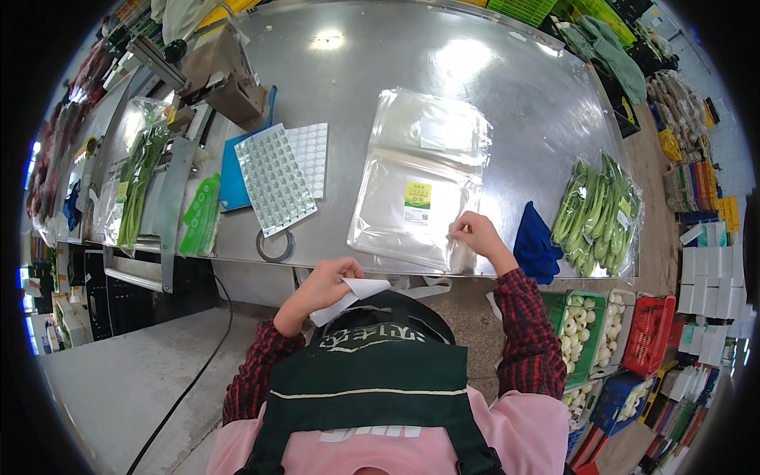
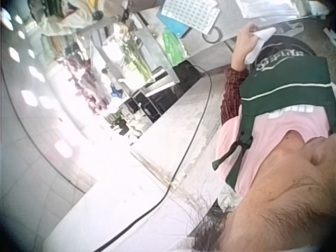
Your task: The person applies stickers to plastic packaging on a metal table and then places bundles of green onions into the labeled bags.
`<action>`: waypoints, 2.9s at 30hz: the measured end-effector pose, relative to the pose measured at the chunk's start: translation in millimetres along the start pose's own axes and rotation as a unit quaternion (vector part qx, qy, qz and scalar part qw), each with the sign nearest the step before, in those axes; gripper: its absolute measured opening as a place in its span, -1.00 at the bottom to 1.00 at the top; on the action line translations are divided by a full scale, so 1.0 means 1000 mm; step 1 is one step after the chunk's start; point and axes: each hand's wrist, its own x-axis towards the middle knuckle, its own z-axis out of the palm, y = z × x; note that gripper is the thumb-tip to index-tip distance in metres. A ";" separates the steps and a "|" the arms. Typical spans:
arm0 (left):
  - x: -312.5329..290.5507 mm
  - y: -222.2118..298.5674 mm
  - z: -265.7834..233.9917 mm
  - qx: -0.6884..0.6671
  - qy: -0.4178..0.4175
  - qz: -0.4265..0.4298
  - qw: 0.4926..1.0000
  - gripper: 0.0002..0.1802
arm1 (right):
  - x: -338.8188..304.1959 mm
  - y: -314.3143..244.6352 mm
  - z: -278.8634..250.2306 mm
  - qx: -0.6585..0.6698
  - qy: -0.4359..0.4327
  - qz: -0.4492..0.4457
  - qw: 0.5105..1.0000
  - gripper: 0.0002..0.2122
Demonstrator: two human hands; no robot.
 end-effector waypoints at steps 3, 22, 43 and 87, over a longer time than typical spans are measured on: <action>0.002 0.008 -0.005 0.021 -0.008 -0.005 1.000 -0.88 | 0.012 -0.024 -0.034 0.151 -0.046 0.098 0.983 -0.85; 0.036 0.060 -0.012 0.025 0.075 0.093 0.993 -0.40 | -0.019 -0.169 0.034 0.095 0.136 -0.175 0.971 -0.91; 0.013 0.013 -0.012 0.116 -0.037 -0.009 0.993 -0.80 | 0.053 -0.083 0.011 0.037 0.158 -0.021 0.986 -0.76; 0.006 0.000 -0.013 0.102 0.021 0.003 0.995 -0.72 | 0.025 -0.121 -0.005 0.243 0.232 -0.051 0.940 -0.95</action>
